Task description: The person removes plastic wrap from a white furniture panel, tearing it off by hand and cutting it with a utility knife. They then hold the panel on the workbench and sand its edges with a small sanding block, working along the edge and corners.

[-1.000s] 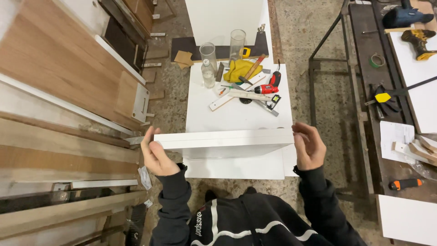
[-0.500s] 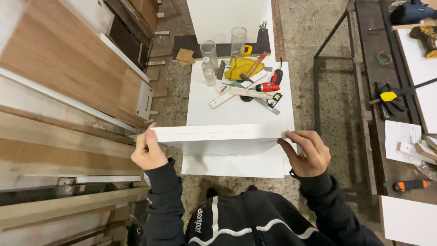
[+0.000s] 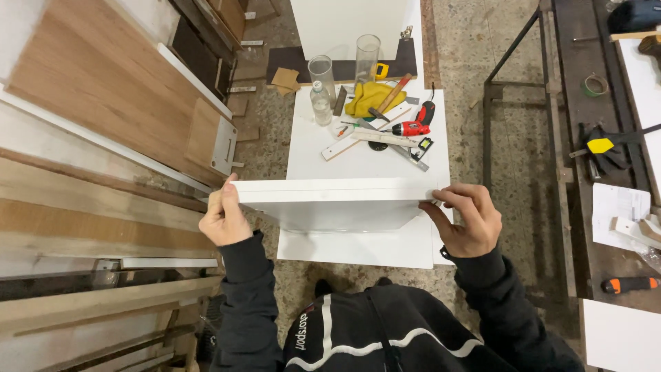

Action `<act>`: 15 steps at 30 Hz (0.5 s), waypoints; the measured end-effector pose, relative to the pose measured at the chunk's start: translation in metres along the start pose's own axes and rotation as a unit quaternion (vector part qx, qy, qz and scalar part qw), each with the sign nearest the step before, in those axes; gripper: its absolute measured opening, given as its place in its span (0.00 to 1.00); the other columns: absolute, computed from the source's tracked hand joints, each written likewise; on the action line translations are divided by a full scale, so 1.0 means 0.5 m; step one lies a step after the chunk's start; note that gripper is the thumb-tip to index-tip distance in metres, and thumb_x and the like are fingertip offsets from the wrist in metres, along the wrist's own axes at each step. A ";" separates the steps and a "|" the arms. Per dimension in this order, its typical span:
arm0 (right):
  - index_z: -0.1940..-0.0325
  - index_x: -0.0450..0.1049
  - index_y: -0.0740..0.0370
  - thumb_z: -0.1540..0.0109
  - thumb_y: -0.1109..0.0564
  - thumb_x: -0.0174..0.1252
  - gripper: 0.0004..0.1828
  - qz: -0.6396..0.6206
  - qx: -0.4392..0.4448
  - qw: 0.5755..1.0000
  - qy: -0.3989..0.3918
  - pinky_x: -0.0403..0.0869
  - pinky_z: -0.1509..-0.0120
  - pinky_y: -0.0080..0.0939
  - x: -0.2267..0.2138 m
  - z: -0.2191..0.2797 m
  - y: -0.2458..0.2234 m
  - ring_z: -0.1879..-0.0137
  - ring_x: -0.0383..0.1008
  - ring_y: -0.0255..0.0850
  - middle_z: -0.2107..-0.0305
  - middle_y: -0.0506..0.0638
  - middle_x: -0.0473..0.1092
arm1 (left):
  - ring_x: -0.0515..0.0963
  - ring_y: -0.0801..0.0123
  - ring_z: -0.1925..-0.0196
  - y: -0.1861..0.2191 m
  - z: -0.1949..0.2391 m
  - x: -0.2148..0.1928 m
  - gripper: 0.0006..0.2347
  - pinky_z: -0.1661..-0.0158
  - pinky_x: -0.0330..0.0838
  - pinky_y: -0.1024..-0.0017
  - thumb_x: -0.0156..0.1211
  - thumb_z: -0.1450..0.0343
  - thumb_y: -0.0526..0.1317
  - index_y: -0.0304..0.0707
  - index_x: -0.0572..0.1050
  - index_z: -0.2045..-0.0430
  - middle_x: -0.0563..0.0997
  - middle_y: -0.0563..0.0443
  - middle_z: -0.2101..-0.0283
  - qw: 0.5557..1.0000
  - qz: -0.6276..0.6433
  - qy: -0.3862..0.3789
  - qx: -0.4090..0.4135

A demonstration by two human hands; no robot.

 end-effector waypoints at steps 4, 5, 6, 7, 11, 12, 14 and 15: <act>0.55 0.76 0.61 0.45 0.58 0.79 0.20 0.065 -0.041 0.997 0.002 0.77 0.57 0.41 -0.005 0.002 0.003 0.58 0.77 0.43 0.59 0.53 0.72 | 0.76 0.78 0.59 -0.013 -0.001 -0.001 0.10 0.51 0.70 0.77 0.57 0.23 0.34 0.19 0.80 0.64 0.85 0.42 0.55 1.000 0.007 0.011 -0.014; 0.57 0.74 0.60 0.46 0.56 0.80 0.21 0.073 -0.032 0.997 0.000 0.77 0.58 0.40 -0.005 0.002 0.008 0.59 0.77 0.42 0.59 0.52 0.72 | 0.77 0.78 0.58 -0.018 -0.002 -0.002 0.10 0.50 0.71 0.77 0.57 0.23 0.35 0.19 0.79 0.66 0.85 0.43 0.54 1.000 0.014 0.010 -0.011; 0.57 0.74 0.60 0.46 0.56 0.80 0.21 0.073 -0.032 0.997 0.000 0.77 0.58 0.40 -0.006 -0.001 0.005 0.59 0.77 0.42 0.59 0.52 0.72 | 0.77 0.78 0.58 -0.019 0.000 -0.003 0.10 0.50 0.71 0.77 0.57 0.23 0.35 0.19 0.79 0.66 0.85 0.43 0.54 1.000 0.014 0.010 -0.011; 0.55 0.76 0.61 0.46 0.57 0.79 0.21 0.073 -0.027 0.997 -0.008 0.77 0.59 0.40 -0.005 -0.004 0.003 0.60 0.76 0.41 0.58 0.53 0.72 | 0.76 0.78 0.58 -0.019 0.003 -0.004 0.10 0.50 0.70 0.77 0.58 0.22 0.35 0.19 0.79 0.65 0.86 0.43 0.54 1.000 0.013 0.009 -0.005; 0.56 0.76 0.61 0.47 0.56 0.79 0.21 0.078 -0.041 0.996 -0.003 0.75 0.60 0.39 -0.011 -0.003 0.000 0.60 0.77 0.42 0.60 0.52 0.72 | 0.74 0.79 0.59 0.006 0.009 0.002 0.11 0.52 0.71 0.77 0.58 0.21 0.37 0.22 0.81 0.55 0.83 0.50 0.60 1.000 -0.006 0.013 -0.014; 0.56 0.76 0.61 0.47 0.56 0.79 0.21 0.080 -0.041 0.996 -0.002 0.75 0.60 0.39 -0.010 0.000 0.004 0.60 0.77 0.42 0.60 0.52 0.72 | 0.74 0.79 0.59 0.010 0.010 0.004 0.11 0.52 0.71 0.77 0.58 0.21 0.37 0.22 0.81 0.55 0.83 0.50 0.60 1.000 -0.005 0.012 -0.014; 0.58 0.75 0.62 0.47 0.54 0.81 0.23 0.083 -0.008 0.996 0.006 0.76 0.61 0.38 -0.010 0.008 0.019 0.63 0.76 0.39 0.60 0.52 0.72 | 0.76 0.79 0.58 0.020 0.011 0.006 0.12 0.51 0.71 0.77 0.57 0.21 0.38 0.23 0.81 0.56 0.84 0.51 0.59 1.000 -0.017 0.007 0.001; 0.58 0.75 0.62 0.47 0.54 0.81 0.23 0.084 -0.007 0.996 0.006 0.76 0.61 0.38 -0.010 0.009 0.022 0.63 0.76 0.39 0.60 0.52 0.72 | 0.76 0.79 0.58 0.025 0.014 0.007 0.12 0.51 0.71 0.77 0.57 0.21 0.38 0.23 0.81 0.56 0.84 0.51 0.59 1.000 -0.017 0.006 0.000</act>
Point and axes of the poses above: each hand's wrist, its own z-axis away from the middle knuckle, its own x-axis out of the palm, y = z × x, the point moved 5 cm from there along -z, towards the middle knuckle
